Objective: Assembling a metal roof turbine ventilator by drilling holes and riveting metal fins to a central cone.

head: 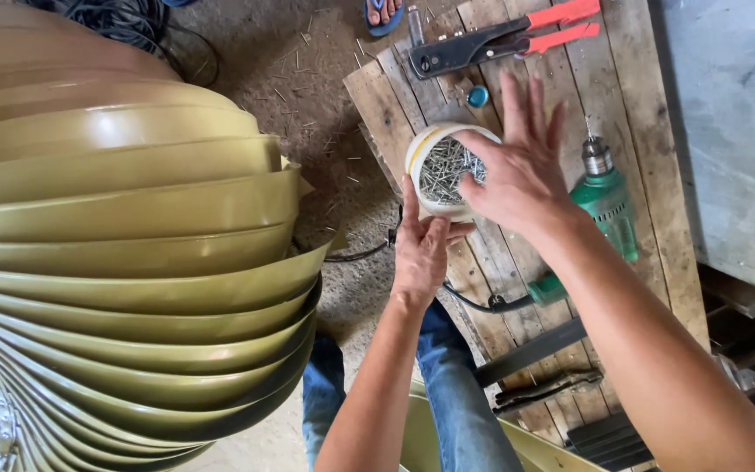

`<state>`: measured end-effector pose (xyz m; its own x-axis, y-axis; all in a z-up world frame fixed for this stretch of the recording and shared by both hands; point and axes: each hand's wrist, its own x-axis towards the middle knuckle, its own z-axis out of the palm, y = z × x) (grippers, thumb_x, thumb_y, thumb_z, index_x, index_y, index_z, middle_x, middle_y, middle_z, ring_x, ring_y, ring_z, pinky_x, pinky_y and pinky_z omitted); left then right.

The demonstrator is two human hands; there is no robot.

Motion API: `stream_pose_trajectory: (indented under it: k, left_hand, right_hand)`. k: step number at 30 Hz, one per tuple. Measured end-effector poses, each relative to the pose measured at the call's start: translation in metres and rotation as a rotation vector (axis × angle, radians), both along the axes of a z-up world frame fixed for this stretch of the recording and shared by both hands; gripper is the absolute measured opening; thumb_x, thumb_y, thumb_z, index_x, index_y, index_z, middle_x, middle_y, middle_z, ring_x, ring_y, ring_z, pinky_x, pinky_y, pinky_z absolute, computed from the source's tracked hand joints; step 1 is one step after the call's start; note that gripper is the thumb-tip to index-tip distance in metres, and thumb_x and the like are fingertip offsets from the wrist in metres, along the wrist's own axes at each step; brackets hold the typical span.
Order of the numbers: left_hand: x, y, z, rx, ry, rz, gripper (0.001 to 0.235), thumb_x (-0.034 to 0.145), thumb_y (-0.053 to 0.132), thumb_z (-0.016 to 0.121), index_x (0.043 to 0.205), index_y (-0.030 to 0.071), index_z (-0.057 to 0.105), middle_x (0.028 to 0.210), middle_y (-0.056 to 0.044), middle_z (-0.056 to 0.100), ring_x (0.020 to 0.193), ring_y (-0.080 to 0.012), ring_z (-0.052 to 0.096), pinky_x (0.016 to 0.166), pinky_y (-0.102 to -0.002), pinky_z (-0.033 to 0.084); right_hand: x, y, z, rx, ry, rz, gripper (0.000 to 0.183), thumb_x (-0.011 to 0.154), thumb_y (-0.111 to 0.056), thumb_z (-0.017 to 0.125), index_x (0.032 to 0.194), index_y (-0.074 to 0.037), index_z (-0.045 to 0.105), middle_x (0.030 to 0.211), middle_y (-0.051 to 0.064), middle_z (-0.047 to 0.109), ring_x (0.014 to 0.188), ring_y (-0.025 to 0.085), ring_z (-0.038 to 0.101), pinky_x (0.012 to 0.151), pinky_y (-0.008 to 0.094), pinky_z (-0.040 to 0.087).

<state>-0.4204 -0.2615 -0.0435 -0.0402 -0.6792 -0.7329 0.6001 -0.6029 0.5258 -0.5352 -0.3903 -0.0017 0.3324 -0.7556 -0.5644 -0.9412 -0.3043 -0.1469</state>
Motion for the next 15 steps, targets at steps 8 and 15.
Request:
stream_pose_trajectory:
  k: [8, 15]
  left_hand:
    - [0.008, -0.015, 0.022, 0.046, -0.099, -0.125, 0.079, 0.106, 0.007, 0.044, 0.166, 0.024, -0.004, 0.113, -0.024, 0.078, 0.091, -0.0406, 0.07, 0.076, -0.038, 0.056]
    - [0.001, -0.005, 0.003, -0.006, -0.051, -0.023, 0.078, 0.102, 0.004, 0.043, 0.164, 0.024, -0.001, 0.117, -0.021, 0.074, 0.102, -0.0267, 0.076, 0.085, -0.029, 0.065]
  right_hand:
    - [-0.008, 0.022, -0.012, -0.112, 0.026, 0.125, 0.041, 0.078, -0.044, 0.084, 0.115, -0.026, 0.08, 0.171, 0.017, -0.011, 0.154, 0.044, -0.015, 0.115, 0.072, -0.013]
    - [-0.032, 0.028, -0.007, -0.173, -0.194, 0.138, 0.034, 0.085, -0.037, 0.084, 0.118, -0.028, 0.077, 0.173, 0.016, 0.006, 0.158, 0.04, 0.003, 0.126, 0.063, 0.002]
